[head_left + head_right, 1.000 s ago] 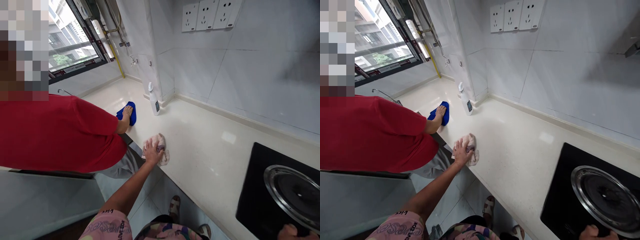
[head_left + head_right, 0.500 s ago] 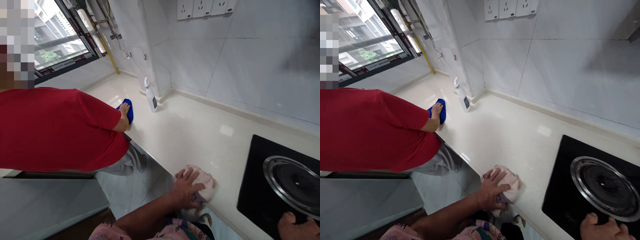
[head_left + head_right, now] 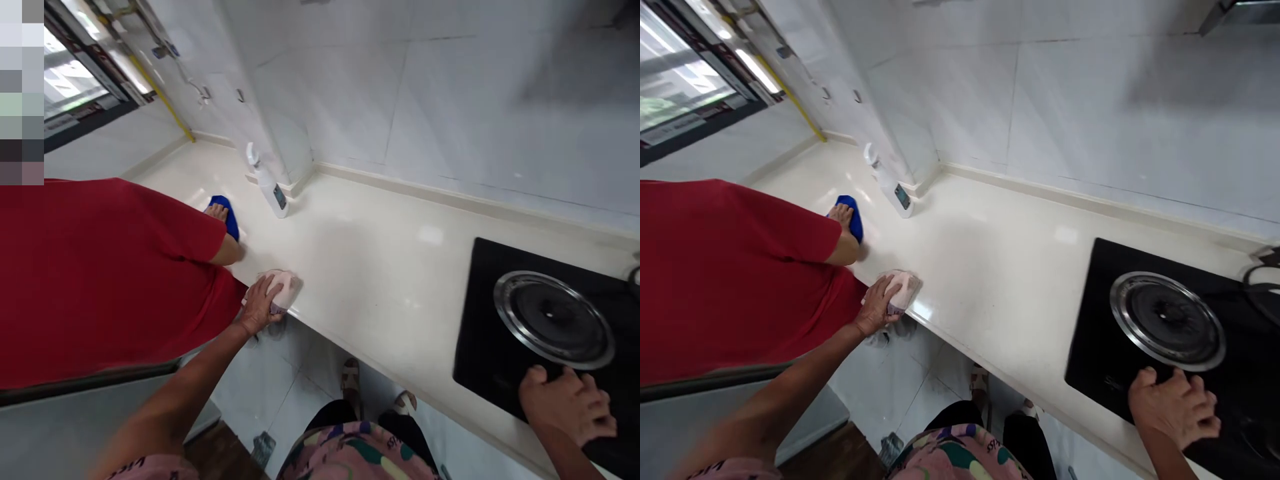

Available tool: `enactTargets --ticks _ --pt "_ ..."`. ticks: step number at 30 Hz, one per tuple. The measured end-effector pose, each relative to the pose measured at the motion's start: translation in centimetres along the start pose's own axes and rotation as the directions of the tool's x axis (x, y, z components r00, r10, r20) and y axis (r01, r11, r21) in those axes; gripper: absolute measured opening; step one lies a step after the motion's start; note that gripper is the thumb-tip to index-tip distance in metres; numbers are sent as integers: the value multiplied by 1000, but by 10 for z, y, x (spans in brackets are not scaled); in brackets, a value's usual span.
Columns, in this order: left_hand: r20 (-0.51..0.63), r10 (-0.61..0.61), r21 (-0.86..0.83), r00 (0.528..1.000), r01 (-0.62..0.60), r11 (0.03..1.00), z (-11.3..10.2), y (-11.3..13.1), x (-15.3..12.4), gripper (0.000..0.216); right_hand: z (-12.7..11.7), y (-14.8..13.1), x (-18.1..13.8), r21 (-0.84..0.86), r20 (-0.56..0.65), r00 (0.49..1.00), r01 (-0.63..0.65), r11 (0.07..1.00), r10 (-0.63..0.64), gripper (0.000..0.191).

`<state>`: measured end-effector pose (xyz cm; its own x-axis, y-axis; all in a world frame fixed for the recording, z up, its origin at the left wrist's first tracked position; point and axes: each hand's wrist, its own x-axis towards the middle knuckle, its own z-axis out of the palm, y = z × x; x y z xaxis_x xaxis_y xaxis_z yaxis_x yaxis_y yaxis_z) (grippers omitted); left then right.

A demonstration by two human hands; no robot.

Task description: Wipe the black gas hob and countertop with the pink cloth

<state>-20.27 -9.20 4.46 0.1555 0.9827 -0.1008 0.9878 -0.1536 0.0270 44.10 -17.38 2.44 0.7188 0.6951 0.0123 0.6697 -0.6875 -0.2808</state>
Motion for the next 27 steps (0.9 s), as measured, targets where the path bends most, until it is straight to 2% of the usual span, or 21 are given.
enactTargets --ticks 3,7,12,15,18,21,24,27 --pt "-33 42 22 999 -42 999 16 40 -8 78 -2 -4 -2 56 -61 995 -79 995 82 68" --pt "-53 203 -16 978 -205 979 43 125 -28 71 1 -2 0 68 -85 995 -52 996 58 64" --pt "-175 422 -89 890 -441 893 71 250 -51 56 4 1 2 140 -109 994 6 990 9 59" --pt "-248 506 -99 826 -542 835 73 322 -59 52 5 2 4 215 -97 995 35 976 -15 59" --pt "-233 581 -93 780 -613 785 67 382 -64 55 6 6 6 316 -61 997 67 947 -50 55" --pt "-219 565 -70 795 -591 804 61 421 -69 61 5 16 9 440 -13 995 99 892 -103 48" --pt "-259 495 -36 830 -520 853 60 438 -72 58 -6 38 8 580 33 979 143 802 -199 39" --pt "-276 458 -3 845 -478 879 58 452 -74 56 -28 68 3 703 66 951 169 690 -301 35"
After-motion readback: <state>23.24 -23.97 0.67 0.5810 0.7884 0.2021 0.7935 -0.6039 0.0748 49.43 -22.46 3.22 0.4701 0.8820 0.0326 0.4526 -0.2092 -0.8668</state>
